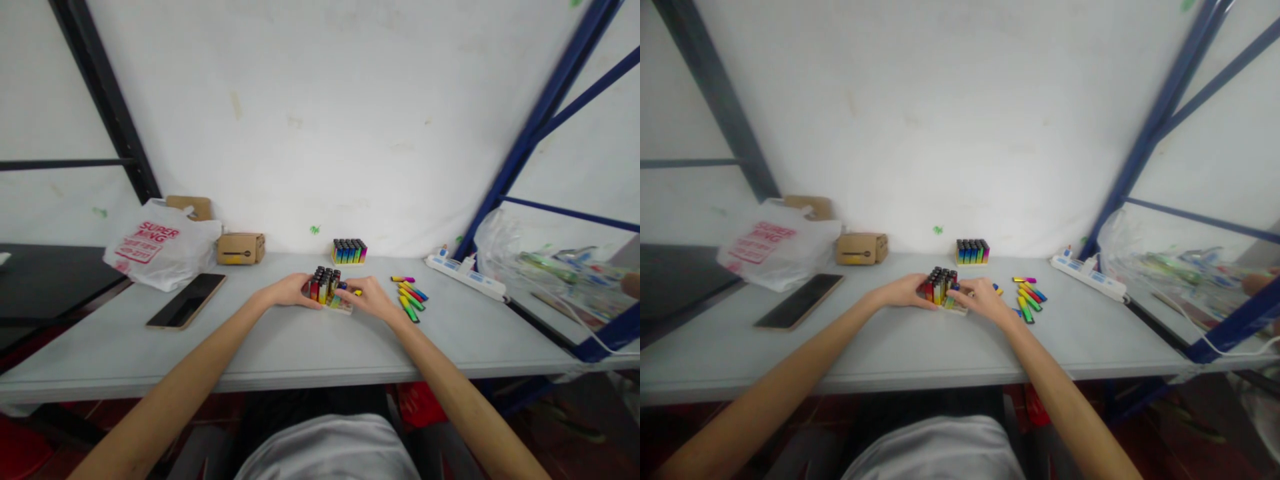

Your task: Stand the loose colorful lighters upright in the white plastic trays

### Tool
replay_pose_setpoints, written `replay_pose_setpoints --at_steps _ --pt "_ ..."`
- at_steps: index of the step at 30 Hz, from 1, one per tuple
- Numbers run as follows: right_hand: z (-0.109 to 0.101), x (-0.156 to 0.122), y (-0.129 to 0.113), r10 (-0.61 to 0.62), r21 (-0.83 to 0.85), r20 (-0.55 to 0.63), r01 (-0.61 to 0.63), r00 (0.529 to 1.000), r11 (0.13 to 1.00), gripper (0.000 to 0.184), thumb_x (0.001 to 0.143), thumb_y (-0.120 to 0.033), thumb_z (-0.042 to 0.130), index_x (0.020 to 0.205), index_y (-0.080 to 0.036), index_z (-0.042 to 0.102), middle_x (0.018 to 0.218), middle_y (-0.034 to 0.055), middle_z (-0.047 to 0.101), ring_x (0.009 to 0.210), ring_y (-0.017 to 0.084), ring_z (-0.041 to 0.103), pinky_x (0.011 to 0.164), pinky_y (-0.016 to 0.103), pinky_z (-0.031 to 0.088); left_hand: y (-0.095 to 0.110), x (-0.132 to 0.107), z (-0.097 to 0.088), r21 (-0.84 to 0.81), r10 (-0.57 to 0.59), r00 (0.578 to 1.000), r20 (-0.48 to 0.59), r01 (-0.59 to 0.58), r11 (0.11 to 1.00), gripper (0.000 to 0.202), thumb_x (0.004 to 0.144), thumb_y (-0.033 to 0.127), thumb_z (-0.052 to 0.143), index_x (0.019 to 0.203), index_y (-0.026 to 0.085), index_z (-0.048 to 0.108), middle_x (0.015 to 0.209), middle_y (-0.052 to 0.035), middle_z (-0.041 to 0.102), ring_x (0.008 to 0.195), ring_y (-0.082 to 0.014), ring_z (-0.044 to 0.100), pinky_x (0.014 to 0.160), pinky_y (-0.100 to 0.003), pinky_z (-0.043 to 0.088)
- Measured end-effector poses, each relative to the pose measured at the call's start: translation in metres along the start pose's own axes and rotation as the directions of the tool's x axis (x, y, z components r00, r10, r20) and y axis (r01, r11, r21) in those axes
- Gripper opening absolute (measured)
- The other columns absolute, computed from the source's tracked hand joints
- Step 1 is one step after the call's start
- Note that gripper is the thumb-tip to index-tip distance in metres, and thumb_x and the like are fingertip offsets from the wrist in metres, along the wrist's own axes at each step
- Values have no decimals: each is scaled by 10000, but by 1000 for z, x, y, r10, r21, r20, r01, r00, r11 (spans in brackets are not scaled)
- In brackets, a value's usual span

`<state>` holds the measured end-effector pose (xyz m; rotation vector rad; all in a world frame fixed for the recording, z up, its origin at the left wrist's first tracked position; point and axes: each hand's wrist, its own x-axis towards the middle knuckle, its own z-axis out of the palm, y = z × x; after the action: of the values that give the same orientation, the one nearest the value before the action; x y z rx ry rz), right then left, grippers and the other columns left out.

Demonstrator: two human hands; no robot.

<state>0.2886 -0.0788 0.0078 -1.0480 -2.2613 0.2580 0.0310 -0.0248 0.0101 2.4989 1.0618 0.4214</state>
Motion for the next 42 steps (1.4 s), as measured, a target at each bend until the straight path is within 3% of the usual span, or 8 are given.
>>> replay_pose_setpoints --at_steps 7,11,16,19,24,27,34,42 --pt "12 2 1 29 -208 22 -24 999 978 377 997 -464 497 809 -167 635 665 26 648 563 137 522 574 248 306 0 0 1 18 13 1000 -8 -13 1000 753 612 681 762 1136 152 652 963 -58 711 789 -237 621 675 -283 433" --pt "19 6 -6 114 -372 45 -89 992 924 374 992 -481 499 871 -171 670 732 75 690 607 165 576 578 262 302 0 0 0 33 7 1000 -10 -6 999 741 606 703 746 1092 150 660 926 -54 703 772 -236 611 651 -284 421" --pt "10 3 -5 137 -249 86 -112 987 962 439 950 -558 537 778 -178 671 666 31 666 574 133 536 561 245 286 1 0 -1 64 -16 1000 10 15 998 753 612 732 727 1083 149 652 945 -66 701 779 -241 616 654 -289 429" --pt "-7 -3 11 145 -235 -15 -145 989 961 499 991 -561 438 760 -176 655 635 15 631 564 131 505 588 249 309 1 0 -2 58 -27 1000 7 27 998 766 606 726 730 1103 149 652 981 -75 706 809 -252 628 681 -295 445" --pt "-34 -13 54 336 -362 -275 -421 901 832 359 1010 -433 437 895 -165 647 848 89 684 797 198 616 741 276 396 1 0 -2 45 -23 1000 8 23 999 783 594 748 721 1113 166 646 1012 -67 710 844 -265 637 698 -297 451" --pt "-37 -17 68 447 -386 -225 -501 865 775 331 993 -441 480 1044 -153 636 1004 134 689 962 225 640 858 295 418 1 1 -3 78 -52 999 14 51 996 767 590 761 712 1063 161 650 985 -71 706 834 -265 630 690 -299 447" --pt "-17 -14 45 652 -478 -113 -616 750 626 715 878 -753 450 1193 -129 604 1090 231 686 1058 359 644 879 420 444 0 1 -3 46 -46 999 24 45 998 800 602 734 728 1143 154 630 1062 -91 704 885 -274 634 749 -316 471" --pt "-25 -17 66 660 -447 -80 -619 747 646 431 954 -492 511 1184 -146 625 1087 177 702 1028 294 665 840 344 450 3 -1 -4 70 -54 998 22 53 996 765 610 742 722 1106 166 636 989 -71 702 826 -259 629 702 -309 461"
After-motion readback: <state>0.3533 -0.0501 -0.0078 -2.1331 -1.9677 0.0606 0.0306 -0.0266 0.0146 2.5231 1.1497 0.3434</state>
